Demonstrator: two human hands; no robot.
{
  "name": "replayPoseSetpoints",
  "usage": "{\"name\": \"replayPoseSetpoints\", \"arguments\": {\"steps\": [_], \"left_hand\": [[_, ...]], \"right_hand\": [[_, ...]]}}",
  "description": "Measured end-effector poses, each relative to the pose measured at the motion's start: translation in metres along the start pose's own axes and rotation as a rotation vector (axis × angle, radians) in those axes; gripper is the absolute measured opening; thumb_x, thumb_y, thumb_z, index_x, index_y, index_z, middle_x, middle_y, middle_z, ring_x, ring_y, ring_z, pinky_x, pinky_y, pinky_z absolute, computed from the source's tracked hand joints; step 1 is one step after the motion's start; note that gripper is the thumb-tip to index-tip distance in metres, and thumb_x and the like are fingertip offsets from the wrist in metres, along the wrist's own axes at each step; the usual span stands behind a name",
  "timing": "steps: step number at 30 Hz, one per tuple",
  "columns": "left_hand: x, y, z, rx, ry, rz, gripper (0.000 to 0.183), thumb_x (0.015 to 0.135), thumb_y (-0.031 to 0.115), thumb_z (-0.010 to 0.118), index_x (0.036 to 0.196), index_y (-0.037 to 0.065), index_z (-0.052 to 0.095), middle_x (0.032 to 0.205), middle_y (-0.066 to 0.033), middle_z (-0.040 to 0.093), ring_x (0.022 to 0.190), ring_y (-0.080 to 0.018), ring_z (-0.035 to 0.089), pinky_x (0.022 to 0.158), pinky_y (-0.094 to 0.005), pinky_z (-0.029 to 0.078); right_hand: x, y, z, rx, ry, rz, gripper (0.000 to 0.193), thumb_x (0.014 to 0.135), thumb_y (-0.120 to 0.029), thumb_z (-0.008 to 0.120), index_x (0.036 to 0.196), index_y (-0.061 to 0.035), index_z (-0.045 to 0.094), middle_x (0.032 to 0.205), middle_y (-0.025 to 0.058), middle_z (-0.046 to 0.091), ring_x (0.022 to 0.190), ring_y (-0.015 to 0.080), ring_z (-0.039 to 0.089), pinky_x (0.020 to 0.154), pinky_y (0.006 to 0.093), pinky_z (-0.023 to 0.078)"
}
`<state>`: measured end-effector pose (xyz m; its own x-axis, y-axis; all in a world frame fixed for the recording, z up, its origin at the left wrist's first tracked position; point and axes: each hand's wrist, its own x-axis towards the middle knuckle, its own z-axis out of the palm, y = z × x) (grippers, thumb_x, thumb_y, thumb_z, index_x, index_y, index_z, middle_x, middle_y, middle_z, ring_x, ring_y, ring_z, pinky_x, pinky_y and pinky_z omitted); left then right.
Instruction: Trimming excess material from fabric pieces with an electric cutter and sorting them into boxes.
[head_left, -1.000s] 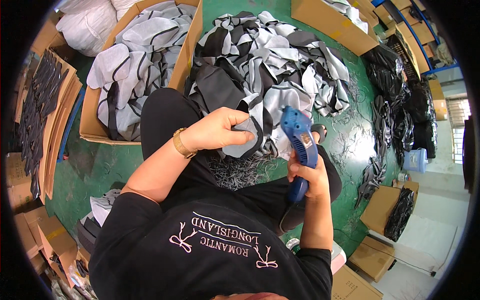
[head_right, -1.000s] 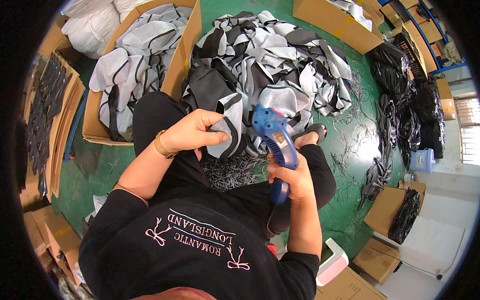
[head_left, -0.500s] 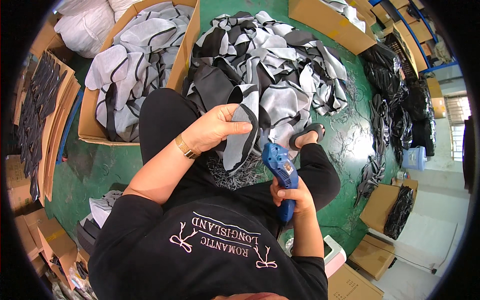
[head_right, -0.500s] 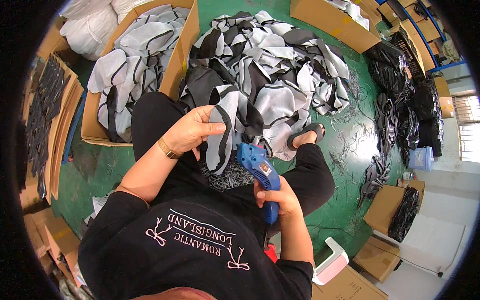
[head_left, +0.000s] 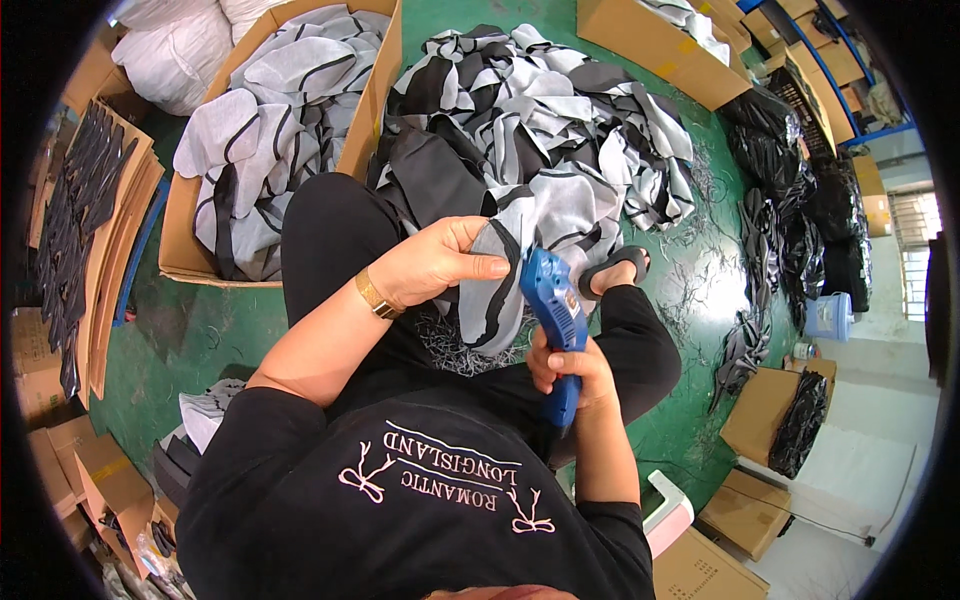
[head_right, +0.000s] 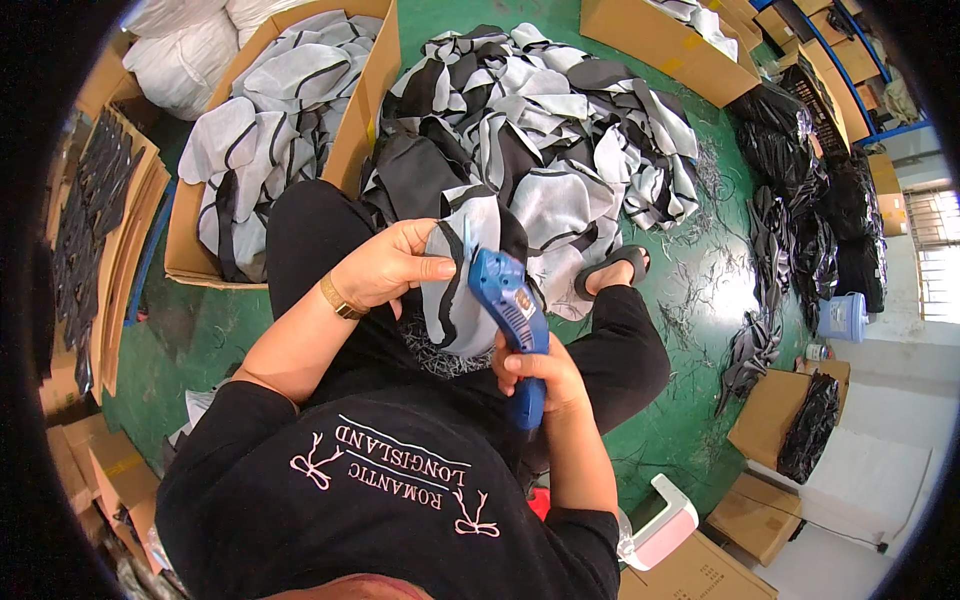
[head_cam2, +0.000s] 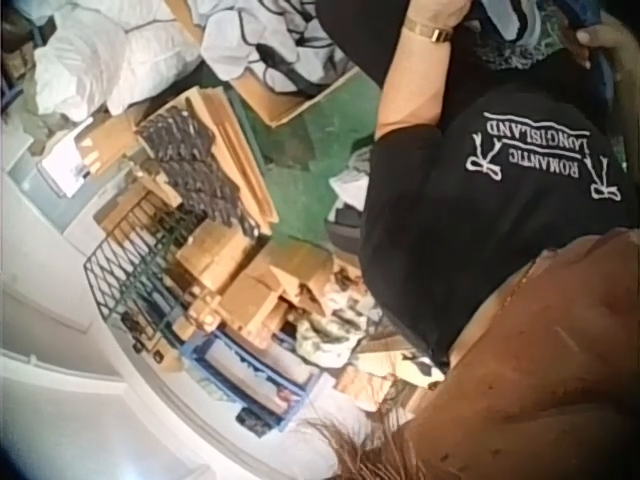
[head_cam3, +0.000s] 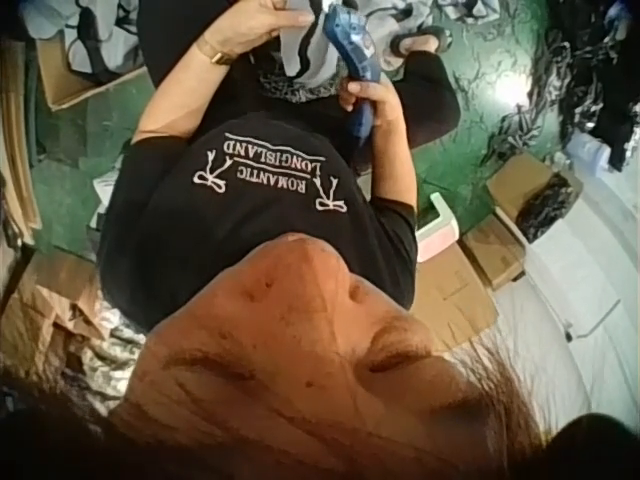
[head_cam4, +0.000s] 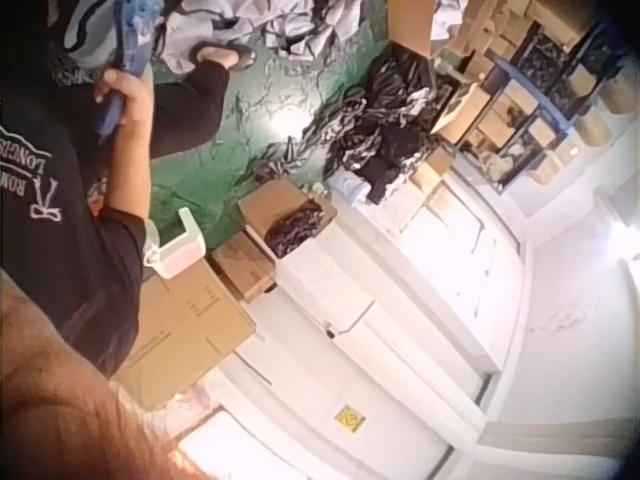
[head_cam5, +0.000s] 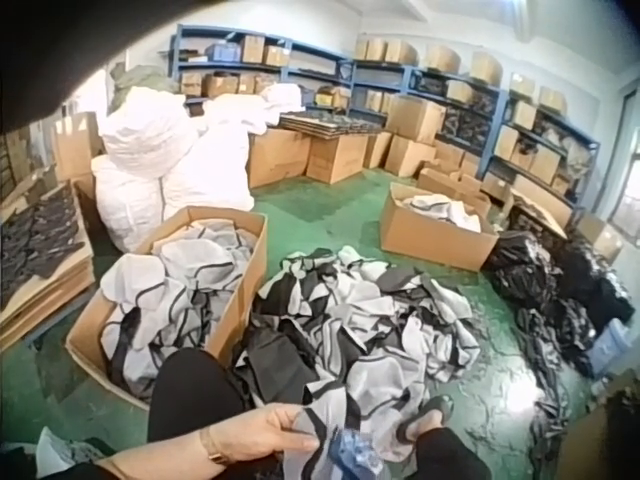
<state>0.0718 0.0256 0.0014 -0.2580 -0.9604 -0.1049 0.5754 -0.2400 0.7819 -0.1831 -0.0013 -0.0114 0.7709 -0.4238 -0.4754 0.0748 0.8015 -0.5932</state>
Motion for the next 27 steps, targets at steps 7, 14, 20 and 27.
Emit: {"name": "replayPoseSetpoints", "arguments": {"steps": [7, 14, 20, 27], "left_hand": [[0.003, -0.007, 0.0, -0.143, 0.082, -0.008, 0.021, 0.086, 0.008, 0.065, 0.106, 0.003, 0.062, 0.098, -0.0016, 0.066, 0.085, -0.0103, 0.063, 0.078, -0.0256, 0.05], [0.005, -0.021, 0.006, -0.188, 0.093, 0.035, 0.022, 0.086, 0.008, 0.064, 0.107, 0.004, 0.06, 0.101, -0.0033, 0.066, 0.09, -0.0117, 0.063, 0.08, -0.0271, 0.051], [0.005, -0.039, 0.01, -0.276, 0.187, 0.024, 0.026, 0.089, 0.008, 0.061, 0.114, 0.005, 0.056, 0.105, -0.0052, 0.064, 0.093, -0.0142, 0.063, 0.082, -0.0309, 0.052], [0.008, -0.033, 0.001, -0.331, 0.162, 0.081, 0.025, 0.094, 0.012, 0.053, 0.117, 0.004, 0.049, 0.108, -0.0092, 0.063, 0.095, -0.0176, 0.064, 0.085, -0.033, 0.052]], "right_hand": [[0.005, -0.039, 0.007, -0.191, 0.189, -0.257, 0.041, 0.067, -0.016, 0.071, 0.099, -0.0005, 0.051, 0.069, 0.0066, 0.049, 0.061, 0.0165, 0.049, 0.05, 0.0274, 0.043], [0.021, -0.053, 0.036, -0.368, 0.309, -0.416, 0.038, 0.069, -0.01, 0.076, 0.1, 0.0004, 0.056, 0.084, 0.0078, 0.059, 0.079, 0.0167, 0.061, 0.061, 0.0273, 0.05], [0.043, -0.038, 0.039, -0.646, 0.352, -0.436, 0.045, 0.064, -0.007, 0.081, 0.102, -0.0003, 0.058, 0.086, 0.0025, 0.059, 0.075, 0.0101, 0.056, 0.067, 0.0229, 0.045], [0.039, -0.037, 0.031, -0.465, 0.316, -0.401, 0.035, 0.067, -0.005, 0.078, 0.095, 0.0005, 0.057, 0.081, 0.0046, 0.061, 0.068, 0.0126, 0.058, 0.064, 0.0252, 0.048]]}}
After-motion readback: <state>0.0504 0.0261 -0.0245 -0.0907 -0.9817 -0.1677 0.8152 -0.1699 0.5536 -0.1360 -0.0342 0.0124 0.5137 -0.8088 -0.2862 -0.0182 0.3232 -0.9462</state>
